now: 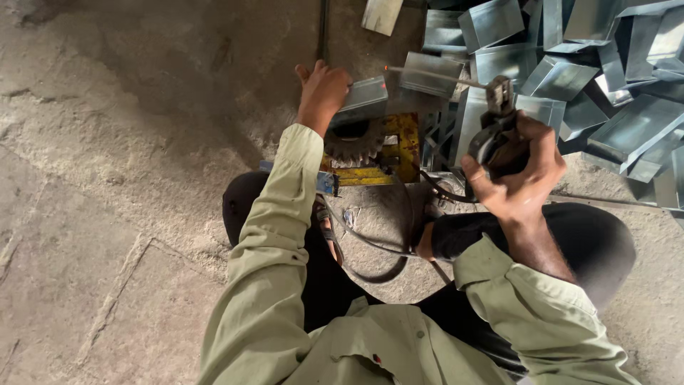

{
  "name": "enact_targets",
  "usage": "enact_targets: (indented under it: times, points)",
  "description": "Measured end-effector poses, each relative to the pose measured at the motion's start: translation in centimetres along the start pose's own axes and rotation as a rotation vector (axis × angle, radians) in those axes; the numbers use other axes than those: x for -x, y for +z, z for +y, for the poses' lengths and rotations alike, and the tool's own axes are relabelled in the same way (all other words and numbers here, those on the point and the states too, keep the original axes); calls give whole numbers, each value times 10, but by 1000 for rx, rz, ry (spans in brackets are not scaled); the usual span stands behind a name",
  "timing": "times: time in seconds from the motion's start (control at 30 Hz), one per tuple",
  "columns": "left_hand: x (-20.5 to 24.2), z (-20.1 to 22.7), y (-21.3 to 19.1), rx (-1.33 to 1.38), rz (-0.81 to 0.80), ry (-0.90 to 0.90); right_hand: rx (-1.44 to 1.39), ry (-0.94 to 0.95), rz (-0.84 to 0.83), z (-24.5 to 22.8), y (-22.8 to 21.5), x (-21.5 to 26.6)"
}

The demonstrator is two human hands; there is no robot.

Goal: The person sits on the floor and uses a welding torch to join small rectangular metal pieces. They pick up metal pieces from a pile, position them on a yellow jig, and weld them together, creating bright sparks. The person repeatedly handles the metal pieces and the welding tool to complete the task.

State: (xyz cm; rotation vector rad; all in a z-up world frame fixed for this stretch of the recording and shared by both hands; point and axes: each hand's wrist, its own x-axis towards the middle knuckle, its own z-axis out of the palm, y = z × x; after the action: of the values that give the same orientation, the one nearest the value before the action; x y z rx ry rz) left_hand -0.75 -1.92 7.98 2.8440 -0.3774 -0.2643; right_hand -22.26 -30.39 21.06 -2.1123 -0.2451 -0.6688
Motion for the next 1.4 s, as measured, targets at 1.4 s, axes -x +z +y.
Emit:
enact_targets:
  times: [1.4]
  points:
    - [18,-22,-68,181,648,298,77,93,-6,12,17,1]
